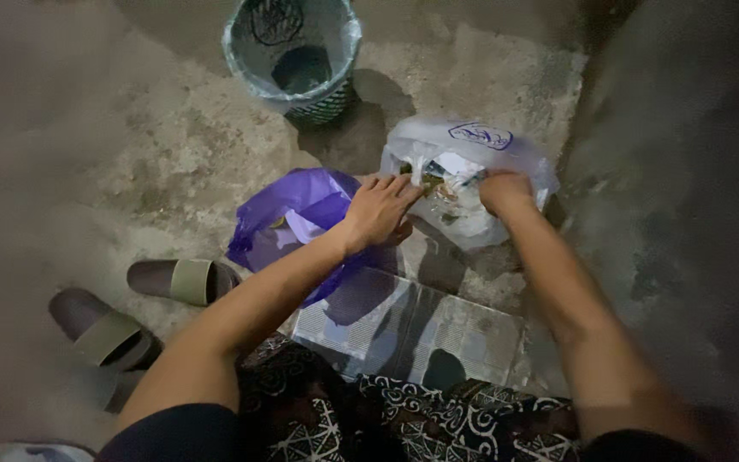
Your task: The person sits on the floor and transfers various small items from a white plastic bag into a purple plastic bag. Items include a small box, a yellow-lidded container, and other packaged goods.
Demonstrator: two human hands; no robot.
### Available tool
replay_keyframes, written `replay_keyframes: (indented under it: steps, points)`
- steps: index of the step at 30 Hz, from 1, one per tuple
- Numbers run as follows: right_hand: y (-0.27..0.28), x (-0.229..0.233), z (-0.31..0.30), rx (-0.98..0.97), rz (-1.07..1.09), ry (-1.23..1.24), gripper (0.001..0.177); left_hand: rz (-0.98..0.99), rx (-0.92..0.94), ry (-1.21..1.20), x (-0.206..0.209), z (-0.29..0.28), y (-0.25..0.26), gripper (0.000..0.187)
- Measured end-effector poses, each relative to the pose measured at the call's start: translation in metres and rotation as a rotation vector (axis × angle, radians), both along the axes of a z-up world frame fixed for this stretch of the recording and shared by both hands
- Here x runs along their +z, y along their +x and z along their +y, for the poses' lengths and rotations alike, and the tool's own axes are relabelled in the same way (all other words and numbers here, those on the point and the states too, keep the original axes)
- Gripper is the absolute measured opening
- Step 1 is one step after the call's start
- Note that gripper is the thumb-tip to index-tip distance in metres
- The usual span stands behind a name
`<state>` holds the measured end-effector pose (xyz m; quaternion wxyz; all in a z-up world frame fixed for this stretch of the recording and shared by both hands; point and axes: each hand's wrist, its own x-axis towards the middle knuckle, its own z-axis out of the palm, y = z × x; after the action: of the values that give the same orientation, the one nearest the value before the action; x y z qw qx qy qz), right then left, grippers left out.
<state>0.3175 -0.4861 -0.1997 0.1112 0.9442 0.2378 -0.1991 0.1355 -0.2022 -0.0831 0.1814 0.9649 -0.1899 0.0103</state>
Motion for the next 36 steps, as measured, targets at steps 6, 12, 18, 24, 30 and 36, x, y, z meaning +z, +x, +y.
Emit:
replay_keyframes:
  steps: [6,12,18,24,30,36]
  points:
    - [-0.008,0.031,0.006,0.097,0.094,-0.183,0.047,0.01,-0.032,-0.006,0.012,0.004,-0.001,0.08]
    - [-0.018,0.087,0.022,0.084,0.219,-0.148,0.041,0.078,-0.093,0.159,0.034,0.019,-0.009,0.082]
    - [-0.01,0.14,0.013,-0.017,0.387,0.144,0.048,0.347,0.01,0.278,0.099,0.077,-0.042,0.082]
    - [-0.002,0.174,0.01,-0.144,0.721,0.556,0.034,0.431,0.264,0.406,0.158,0.121,-0.076,0.093]
    - [-0.007,0.227,0.035,-0.156,0.837,0.725,0.032,0.421,0.427,0.477,0.161,0.148,-0.099,0.095]
    - [-0.04,0.271,0.075,0.027,0.86,0.884,0.033,0.456,0.5,0.324,0.138,0.179,-0.106,0.09]
